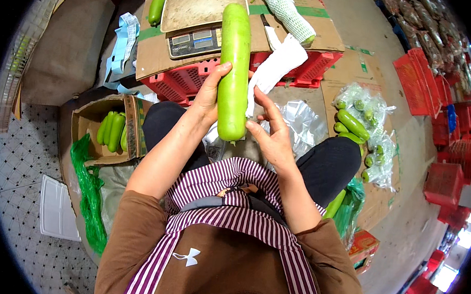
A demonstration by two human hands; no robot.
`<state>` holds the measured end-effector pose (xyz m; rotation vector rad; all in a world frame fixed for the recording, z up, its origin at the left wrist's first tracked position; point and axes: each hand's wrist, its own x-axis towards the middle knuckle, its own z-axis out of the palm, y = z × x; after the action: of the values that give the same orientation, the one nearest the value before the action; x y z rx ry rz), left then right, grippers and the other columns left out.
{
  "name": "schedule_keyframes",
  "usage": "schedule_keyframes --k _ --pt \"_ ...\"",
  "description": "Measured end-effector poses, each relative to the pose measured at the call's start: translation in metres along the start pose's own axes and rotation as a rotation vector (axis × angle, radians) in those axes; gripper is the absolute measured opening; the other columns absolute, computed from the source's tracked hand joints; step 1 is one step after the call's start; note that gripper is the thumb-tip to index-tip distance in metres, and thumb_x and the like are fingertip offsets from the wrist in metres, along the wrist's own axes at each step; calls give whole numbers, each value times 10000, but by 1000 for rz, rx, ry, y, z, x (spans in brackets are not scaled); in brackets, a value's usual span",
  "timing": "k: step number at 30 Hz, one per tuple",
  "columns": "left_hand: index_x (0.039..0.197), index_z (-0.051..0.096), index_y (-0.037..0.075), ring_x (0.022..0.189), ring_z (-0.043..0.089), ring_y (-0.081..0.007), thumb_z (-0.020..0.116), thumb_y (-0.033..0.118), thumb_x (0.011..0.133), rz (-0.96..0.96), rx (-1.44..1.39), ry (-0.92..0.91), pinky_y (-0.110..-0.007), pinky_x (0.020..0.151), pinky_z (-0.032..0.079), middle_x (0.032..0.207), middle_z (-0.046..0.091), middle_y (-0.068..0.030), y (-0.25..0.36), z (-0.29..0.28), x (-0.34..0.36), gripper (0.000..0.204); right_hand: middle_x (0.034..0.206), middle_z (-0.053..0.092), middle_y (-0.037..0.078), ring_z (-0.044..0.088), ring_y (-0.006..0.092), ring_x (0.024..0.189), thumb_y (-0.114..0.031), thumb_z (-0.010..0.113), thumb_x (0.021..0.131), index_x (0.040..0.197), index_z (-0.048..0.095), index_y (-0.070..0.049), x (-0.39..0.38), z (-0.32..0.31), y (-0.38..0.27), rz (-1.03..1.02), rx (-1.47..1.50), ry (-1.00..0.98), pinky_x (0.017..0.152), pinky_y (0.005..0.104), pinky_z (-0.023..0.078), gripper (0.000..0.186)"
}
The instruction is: The person sits on the floor and wraps green vegetables, including long gourds and round fruits, in white foam netting. They use a knife to trim the netting and place the wrapped items into a red crate or on a nearby scale.
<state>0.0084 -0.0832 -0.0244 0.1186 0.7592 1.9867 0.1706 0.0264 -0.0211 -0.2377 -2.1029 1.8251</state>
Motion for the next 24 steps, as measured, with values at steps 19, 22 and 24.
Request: schedule_keyframes --k 19,22,24 --pt "1465 323 0 1314 459 -305 602 366 885 5 -43 -181 -478 1096 403 1442 443 -183 -34 23 -16 740 845 625 125 610 212 686 -119 668 882 900 623 19 46 -53 -1 -94 -415 619 646 318 491 147" --pt "1432 372 21 1182 552 -235 683 314 834 -61 -22 -144 -452 1020 488 1323 532 -124 -48 32 -22 735 902 653 167 646 286 748 -93 674 837 958 653 34 58 -39 27 13 -315 429 705 374 511 176" --pt "1399 408 37 1066 605 -208 724 273 805 -60 53 -136 -450 976 524 1204 575 -83 -48 36 -25 712 922 673 173 653 283 769 -85 643 840 989 660 29 58 -40 35 -77 -522 329 725 371 513 188"
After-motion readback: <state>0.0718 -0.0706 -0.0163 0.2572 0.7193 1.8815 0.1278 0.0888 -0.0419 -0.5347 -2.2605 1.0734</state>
